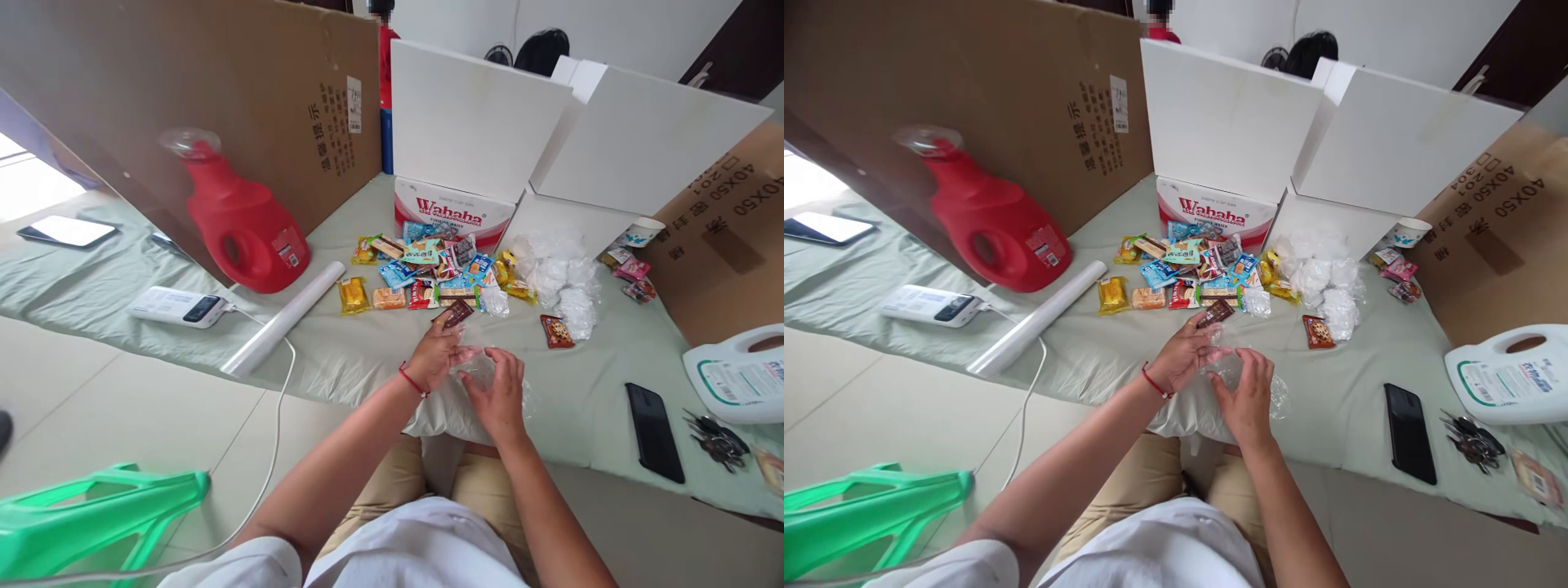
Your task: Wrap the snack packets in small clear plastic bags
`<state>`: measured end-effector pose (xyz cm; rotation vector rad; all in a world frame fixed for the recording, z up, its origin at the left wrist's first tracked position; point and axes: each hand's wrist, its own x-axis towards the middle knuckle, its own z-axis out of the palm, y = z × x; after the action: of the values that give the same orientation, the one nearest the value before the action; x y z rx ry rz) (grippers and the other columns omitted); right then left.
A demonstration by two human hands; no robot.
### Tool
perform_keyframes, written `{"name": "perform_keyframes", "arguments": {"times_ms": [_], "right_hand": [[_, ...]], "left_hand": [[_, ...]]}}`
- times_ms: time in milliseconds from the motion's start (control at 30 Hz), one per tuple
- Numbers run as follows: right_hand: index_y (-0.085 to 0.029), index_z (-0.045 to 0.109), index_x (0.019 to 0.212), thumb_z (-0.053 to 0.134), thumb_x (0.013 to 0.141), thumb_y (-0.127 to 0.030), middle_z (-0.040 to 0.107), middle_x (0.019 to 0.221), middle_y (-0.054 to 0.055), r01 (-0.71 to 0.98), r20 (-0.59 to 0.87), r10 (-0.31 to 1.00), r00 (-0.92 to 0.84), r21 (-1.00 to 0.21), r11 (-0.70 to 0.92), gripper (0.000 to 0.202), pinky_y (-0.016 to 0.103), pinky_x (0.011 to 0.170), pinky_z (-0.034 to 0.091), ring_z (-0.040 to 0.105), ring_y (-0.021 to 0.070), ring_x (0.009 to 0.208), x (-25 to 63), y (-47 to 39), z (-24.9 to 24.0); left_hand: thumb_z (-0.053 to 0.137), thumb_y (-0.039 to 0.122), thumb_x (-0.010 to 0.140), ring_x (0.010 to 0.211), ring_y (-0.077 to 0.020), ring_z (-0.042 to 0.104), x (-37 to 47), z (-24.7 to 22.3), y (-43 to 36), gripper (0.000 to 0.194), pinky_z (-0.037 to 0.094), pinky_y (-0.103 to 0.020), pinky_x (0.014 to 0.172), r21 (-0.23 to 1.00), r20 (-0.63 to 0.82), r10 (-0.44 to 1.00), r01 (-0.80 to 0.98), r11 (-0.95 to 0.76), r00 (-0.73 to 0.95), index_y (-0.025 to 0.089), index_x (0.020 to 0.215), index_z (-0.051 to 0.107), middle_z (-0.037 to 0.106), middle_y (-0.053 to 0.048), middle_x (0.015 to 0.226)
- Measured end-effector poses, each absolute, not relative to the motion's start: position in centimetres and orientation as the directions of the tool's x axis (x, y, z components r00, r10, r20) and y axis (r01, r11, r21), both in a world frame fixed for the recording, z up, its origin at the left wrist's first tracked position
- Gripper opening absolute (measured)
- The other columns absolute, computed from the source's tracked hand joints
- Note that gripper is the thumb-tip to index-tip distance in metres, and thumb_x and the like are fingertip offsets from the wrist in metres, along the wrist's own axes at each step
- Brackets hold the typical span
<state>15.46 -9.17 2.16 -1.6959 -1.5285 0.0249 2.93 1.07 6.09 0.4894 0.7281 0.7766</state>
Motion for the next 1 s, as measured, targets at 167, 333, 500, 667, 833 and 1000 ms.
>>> {"name": "perform_keyframes", "arguments": {"times_ms": [167,333,500,667,833,1000], "right_hand": [[-0.021,0.050,0.137,0.078,0.081,-0.055,0.060,0.128,0.016,0.694,0.407,0.836,0.368,-0.719,0.044,0.071,0.048,0.094,0.049,0.054,0.0303,0.114,15.2,-8.5,1.2],[-0.023,0.067,0.105,0.062,0.093,-0.047,0.068,0.104,0.007,0.469,0.236,0.863,0.446,-0.883,0.000,0.026,0.037,0.087,0.050,0.061,0.0222,0.096,15.2,-8.1,1.2],[-0.023,0.071,0.089,0.069,0.085,-0.051,0.068,0.084,0.001,0.142,0.015,0.836,0.549,-0.987,-0.076,0.028,0.030,0.078,0.050,0.060,0.0170,0.080,15.7,-7.3,1.2],[-0.023,0.067,0.077,0.082,0.067,-0.049,0.068,0.086,0.002,-0.229,-0.199,0.778,0.595,-0.971,-0.074,0.032,0.027,0.067,0.055,0.058,0.0150,0.076,15.6,-6.9,2.1],[-0.022,0.068,0.076,0.085,0.064,-0.045,0.068,0.088,0.003,-0.351,-0.260,0.761,0.594,-0.935,-0.046,0.031,0.024,0.062,0.057,0.059,0.0141,0.078,15.0,-7.3,3.6],[-0.021,0.069,0.077,0.086,0.067,-0.043,0.069,0.089,0.002,-0.414,-0.285,0.803,0.523,-0.909,-0.052,0.029,0.024,0.063,0.059,0.060,0.0130,0.077,13.7,-8.6,4.8]], "left_hand": [[0.076,0.023,0.079,0.097,-0.0226,0.076,2.3,7.2,0.8,0.068,0.063,-0.035,0.077,0.589,-0.323,0.737,-0.484,0.647,0.594,0.034,0.141,0.051,0.044,-0.008,0.160],[0.074,0.032,0.084,0.114,-0.0250,0.070,1.4,7.6,0.6,0.046,0.059,-0.037,0.091,0.634,-0.193,0.729,-0.483,0.604,0.657,0.030,0.129,0.066,0.044,-0.006,0.161],[0.079,0.035,0.078,0.122,-0.0269,0.063,0.2,6.9,0.7,0.040,0.059,-0.036,0.087,0.744,-0.162,0.815,-0.473,0.472,0.557,0.025,0.116,0.072,0.058,-0.008,0.147],[0.075,0.038,0.081,0.060,-0.0099,0.057,-1.9,4.6,-0.1,0.023,0.038,-0.019,0.049,0.881,-0.417,0.904,-0.202,0.428,0.096,0.019,0.078,0.061,0.065,-0.001,0.075],[0.057,0.079,0.083,0.056,-0.0140,0.060,-2.7,3.7,-4.3,0.067,0.027,-0.021,0.042,0.692,-0.645,0.581,0.057,0.720,0.496,0.015,0.064,0.063,0.067,-0.010,0.072],[0.077,0.068,0.075,0.057,-0.0071,0.045,-0.1,3.4,-5.1,0.052,0.026,-0.020,0.044,0.699,-0.623,0.679,-0.114,0.706,0.388,0.016,0.083,0.071,0.065,-0.002,0.085]]}}
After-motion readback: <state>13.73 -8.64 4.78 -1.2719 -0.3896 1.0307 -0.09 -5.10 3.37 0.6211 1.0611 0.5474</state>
